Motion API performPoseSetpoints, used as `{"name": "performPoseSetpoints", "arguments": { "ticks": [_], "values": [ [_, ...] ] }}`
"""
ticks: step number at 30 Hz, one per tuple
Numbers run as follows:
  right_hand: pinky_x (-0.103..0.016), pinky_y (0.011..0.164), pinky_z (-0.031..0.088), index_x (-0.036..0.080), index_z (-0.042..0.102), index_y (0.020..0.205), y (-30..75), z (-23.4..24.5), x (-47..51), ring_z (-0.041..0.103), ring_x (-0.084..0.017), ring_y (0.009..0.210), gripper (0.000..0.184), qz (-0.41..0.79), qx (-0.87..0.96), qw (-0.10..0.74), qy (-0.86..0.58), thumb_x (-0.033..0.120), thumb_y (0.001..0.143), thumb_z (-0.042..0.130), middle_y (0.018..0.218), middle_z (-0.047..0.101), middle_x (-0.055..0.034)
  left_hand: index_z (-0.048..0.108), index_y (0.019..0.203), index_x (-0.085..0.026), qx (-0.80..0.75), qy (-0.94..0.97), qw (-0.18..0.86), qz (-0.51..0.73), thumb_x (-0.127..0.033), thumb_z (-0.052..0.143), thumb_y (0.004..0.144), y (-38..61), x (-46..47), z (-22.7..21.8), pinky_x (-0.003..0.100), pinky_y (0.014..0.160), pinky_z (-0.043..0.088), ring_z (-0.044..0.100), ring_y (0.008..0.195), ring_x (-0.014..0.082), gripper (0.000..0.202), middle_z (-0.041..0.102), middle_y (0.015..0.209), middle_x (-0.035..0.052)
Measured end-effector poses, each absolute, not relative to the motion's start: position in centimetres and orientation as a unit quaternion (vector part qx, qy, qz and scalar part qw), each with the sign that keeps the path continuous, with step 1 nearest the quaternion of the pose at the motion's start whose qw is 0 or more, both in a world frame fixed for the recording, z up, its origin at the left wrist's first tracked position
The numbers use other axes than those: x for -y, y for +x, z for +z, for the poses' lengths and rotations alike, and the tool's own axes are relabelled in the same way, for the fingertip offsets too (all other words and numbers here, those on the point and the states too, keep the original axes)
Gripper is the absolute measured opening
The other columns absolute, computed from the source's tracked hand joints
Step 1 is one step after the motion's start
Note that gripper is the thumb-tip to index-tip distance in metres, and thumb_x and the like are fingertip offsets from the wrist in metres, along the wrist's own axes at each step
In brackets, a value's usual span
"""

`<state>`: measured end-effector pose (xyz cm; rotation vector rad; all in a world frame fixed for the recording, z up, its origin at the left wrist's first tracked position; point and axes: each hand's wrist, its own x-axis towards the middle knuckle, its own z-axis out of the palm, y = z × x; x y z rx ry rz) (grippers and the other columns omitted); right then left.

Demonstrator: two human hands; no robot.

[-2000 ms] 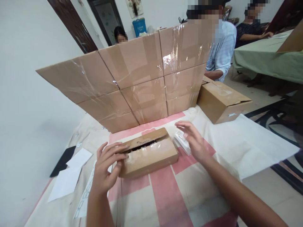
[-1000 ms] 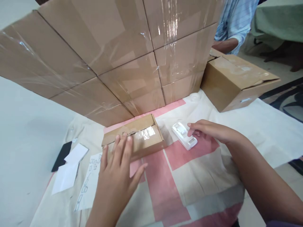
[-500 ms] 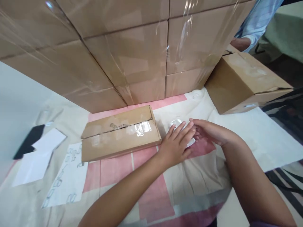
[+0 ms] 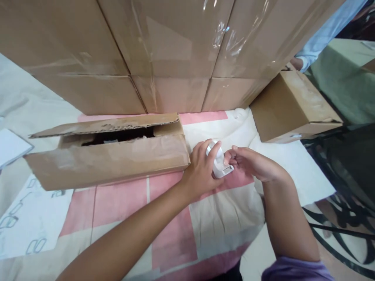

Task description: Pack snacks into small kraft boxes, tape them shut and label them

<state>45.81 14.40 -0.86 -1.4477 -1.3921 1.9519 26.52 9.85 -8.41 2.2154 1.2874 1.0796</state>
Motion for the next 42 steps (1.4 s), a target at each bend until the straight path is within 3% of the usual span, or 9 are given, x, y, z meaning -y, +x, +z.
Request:
{"name": "performPoseSetpoints", "arguments": {
  "ticks": [6,11,16,26,32,42],
  "values": [
    [-0.032,0.07,0.041,0.02,0.074,0.079,46.2,-0.8,-14.7,0.048,-0.018,0.072,0.053,0.716,0.49,0.17,-0.467,0.072,0.083,0.063,0.075,0.057,-0.0042,0.026,0.154,-0.019,-0.464,0.783,0.178,0.375,-0.044,0.078,0.078,26.2,-9.8,-7.9,0.054,0.117,0.038,0.035,0.142,0.0374,0.096,0.036,0.151,0.0195],
    [-0.031,0.069,0.04,0.021,0.069,0.074,45.9,-1.3,-14.9,0.045,-0.018,0.073,0.043,0.739,0.449,0.217,-0.453,0.062,0.084,0.068,0.076,0.05,-0.0029,0.029,0.153,-0.021,-0.477,0.78,0.168,0.368,-0.034,0.076,0.078,26.2,-9.7,-7.8,0.054,0.116,0.039,0.036,0.142,0.0361,0.089,0.038,0.149,0.0184],
    [-0.028,0.069,0.037,0.018,0.067,0.077,45.5,-1.3,-14.7,0.042,-0.015,0.073,0.034,0.709,0.482,0.225,-0.464,0.05,0.089,0.07,0.078,0.049,-0.0011,0.033,0.152,-0.019,-0.505,0.766,0.163,0.363,-0.04,0.074,0.081,26.3,-9.9,-7.6,0.052,0.112,0.042,0.038,0.141,0.0365,0.085,0.04,0.149,0.0191],
    [-0.025,0.07,0.036,0.018,0.061,0.078,44.5,-1.6,-14.5,0.045,-0.013,0.074,0.028,0.69,0.496,0.255,-0.46,0.04,0.089,0.073,0.078,0.05,0.0017,0.028,0.156,-0.021,-0.539,0.748,0.166,0.349,-0.037,0.083,0.069,26.0,-10.7,-7.6,0.052,0.114,0.038,0.038,0.14,0.0375,0.104,0.037,0.153,0.0179],
    [-0.026,0.065,0.031,0.019,0.05,0.067,43.0,-2.2,-14.1,0.039,-0.013,0.067,0.036,0.629,0.517,0.317,-0.487,0.041,0.088,0.071,0.069,0.044,0.0033,0.024,0.157,-0.024,-0.548,0.741,0.163,0.352,-0.04,0.082,0.068,25.8,-11.3,-8.1,0.054,0.113,0.037,0.037,0.14,0.0392,0.108,0.034,0.155,0.0173],
    [-0.029,0.061,0.033,0.021,0.046,0.059,41.9,0.4,-13.4,0.042,-0.013,0.061,0.041,0.46,0.594,0.244,-0.613,0.045,0.088,0.063,0.058,0.047,0.0035,0.031,0.157,-0.021,-0.56,0.749,0.124,0.332,-0.043,0.084,0.064,26.0,-11.4,-7.8,0.049,0.113,0.038,0.04,0.138,0.0376,0.109,0.038,0.152,0.0172]
  ]
}}
